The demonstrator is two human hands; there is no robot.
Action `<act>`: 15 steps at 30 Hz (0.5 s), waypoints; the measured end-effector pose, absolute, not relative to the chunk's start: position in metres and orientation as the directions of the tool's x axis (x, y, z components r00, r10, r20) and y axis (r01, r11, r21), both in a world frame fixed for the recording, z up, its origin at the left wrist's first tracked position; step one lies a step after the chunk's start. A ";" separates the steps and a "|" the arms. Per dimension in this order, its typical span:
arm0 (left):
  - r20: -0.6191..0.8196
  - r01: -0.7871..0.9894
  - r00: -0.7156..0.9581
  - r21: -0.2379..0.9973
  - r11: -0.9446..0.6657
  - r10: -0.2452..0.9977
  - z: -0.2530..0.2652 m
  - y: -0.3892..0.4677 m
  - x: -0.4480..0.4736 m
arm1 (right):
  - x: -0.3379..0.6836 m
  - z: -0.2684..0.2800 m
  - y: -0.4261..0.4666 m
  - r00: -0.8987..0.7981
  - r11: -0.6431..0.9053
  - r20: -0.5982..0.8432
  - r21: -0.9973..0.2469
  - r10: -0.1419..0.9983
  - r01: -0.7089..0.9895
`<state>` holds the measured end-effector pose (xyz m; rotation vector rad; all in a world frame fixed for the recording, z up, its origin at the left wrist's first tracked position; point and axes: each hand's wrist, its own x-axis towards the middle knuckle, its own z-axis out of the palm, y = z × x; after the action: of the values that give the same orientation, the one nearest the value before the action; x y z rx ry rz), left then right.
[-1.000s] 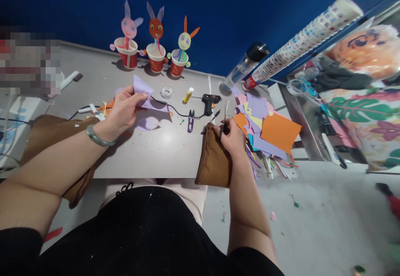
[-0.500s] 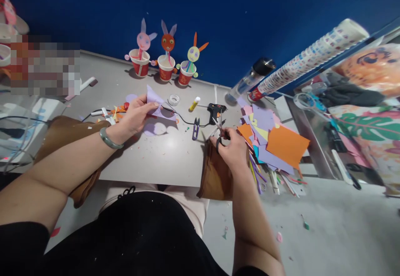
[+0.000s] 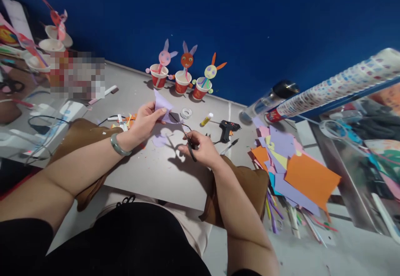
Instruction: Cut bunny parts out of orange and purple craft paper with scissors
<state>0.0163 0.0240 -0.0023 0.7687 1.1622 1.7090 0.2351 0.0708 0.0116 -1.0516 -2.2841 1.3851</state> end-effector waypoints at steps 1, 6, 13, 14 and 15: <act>0.024 -0.308 -0.402 0.938 -0.159 0.915 -0.003 0.024 0.017 | 0.237 0.009 0.071 -0.710 0.255 -0.159 -0.861 0.686 0.439; 0.069 -0.300 -0.342 0.937 -0.179 0.937 -0.010 0.018 0.024 | 0.239 0.004 0.068 -0.719 0.173 -0.181 -0.905 0.671 0.389; 0.021 -0.412 -0.184 0.906 -0.096 0.983 -0.018 0.008 0.034 | 0.230 -0.008 0.061 -0.748 0.043 -0.116 -0.981 0.653 0.189; 0.010 -0.396 -0.175 0.915 -0.080 0.985 -0.020 0.008 0.034 | 0.229 -0.013 0.059 -0.749 0.026 -0.102 -0.987 0.654 0.157; 0.001 -0.380 -0.172 0.922 -0.067 0.985 -0.021 0.007 0.034 | 0.227 -0.018 0.058 -0.751 0.011 -0.091 -0.992 0.655 0.129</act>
<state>0.0342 0.0075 -0.0215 0.8494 1.0097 1.5184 0.2273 0.0580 -0.0175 -0.8024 -1.8984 1.7891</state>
